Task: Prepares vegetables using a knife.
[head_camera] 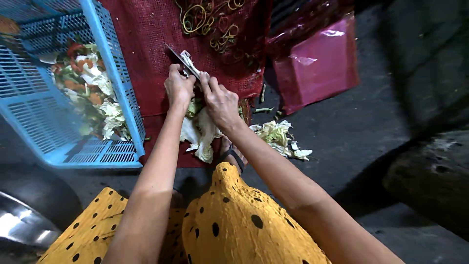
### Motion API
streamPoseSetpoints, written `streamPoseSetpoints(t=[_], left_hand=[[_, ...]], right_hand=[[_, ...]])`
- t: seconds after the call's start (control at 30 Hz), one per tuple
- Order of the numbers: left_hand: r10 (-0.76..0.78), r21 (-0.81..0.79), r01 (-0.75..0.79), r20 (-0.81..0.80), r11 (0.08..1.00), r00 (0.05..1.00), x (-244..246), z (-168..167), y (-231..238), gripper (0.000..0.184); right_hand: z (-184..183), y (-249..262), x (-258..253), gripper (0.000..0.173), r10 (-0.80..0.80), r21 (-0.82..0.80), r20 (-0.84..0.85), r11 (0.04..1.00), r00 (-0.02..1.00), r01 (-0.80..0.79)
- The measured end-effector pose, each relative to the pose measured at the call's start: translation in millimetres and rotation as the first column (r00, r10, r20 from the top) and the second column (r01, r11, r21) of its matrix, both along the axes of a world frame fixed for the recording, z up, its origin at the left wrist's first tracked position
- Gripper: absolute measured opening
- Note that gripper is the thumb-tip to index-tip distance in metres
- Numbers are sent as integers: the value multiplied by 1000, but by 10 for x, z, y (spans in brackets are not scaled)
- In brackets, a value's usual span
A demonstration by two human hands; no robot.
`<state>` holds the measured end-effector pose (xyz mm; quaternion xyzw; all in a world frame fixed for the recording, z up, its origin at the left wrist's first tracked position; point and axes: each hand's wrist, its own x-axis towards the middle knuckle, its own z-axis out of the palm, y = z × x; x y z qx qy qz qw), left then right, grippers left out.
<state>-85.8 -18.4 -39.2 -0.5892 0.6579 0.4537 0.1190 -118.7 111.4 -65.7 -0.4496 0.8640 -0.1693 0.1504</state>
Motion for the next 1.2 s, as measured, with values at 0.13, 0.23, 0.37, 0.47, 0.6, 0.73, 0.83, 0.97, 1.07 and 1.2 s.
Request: streamPoseSetpoints(t=[0.13, 0.23, 0.37, 0.47, 0.6, 0.73, 0.83, 0.97, 1.07, 1.2], left_hand=[[129, 128, -117, -94, 985, 987, 27, -54, -36, 52], [232, 262, -175, -205, 949, 951, 139, -21, -106, 50], [221, 204, -163, -304, 965, 927, 305, 133, -172, 31], [131, 49, -122, -299, 991, 945, 309, 116, -165, 33], [-143, -129, 133, -71, 983, 987, 35, 102, -80, 48], [-277, -136, 295, 140, 946, 951, -220, 121, 15, 42], [-304, -120, 326, 170, 938, 937, -195, 204, 164, 32], [-465, -98, 481, 153, 871, 872, -86, 256, 725, 35], [-637, 43, 656, -199, 754, 745, -2, 428, 1357, 25], [-577, 406, 807, -565, 429, 590, 48, 553, 1613, 37]], right_hand=[[26, 602, 31, 60, 3, 49, 38, 999, 999, -5], [79, 1029, 80, 64, -17, 121, 77, 993, 997, 7], [163, 1375, 50, 53, -38, 35, 159, 999, 986, 32], [236, 1517, 33, 46, -79, -92, 171, 991, 982, 95], [375, 1457, -46, 43, -195, -176, 192, 957, 962, 229], [474, 1312, -262, 41, -263, -229, 155, 928, 952, 294], [544, 1302, -422, 41, -313, -261, 128, 905, 941, 336], [635, 1296, -590, 41, -377, -266, 125, 878, 918, 397], [686, 1339, -672, 41, -373, -260, 130, 881, 919, 394], [720, 1361, -741, 43, -210, -192, 147, 953, 967, 236]])
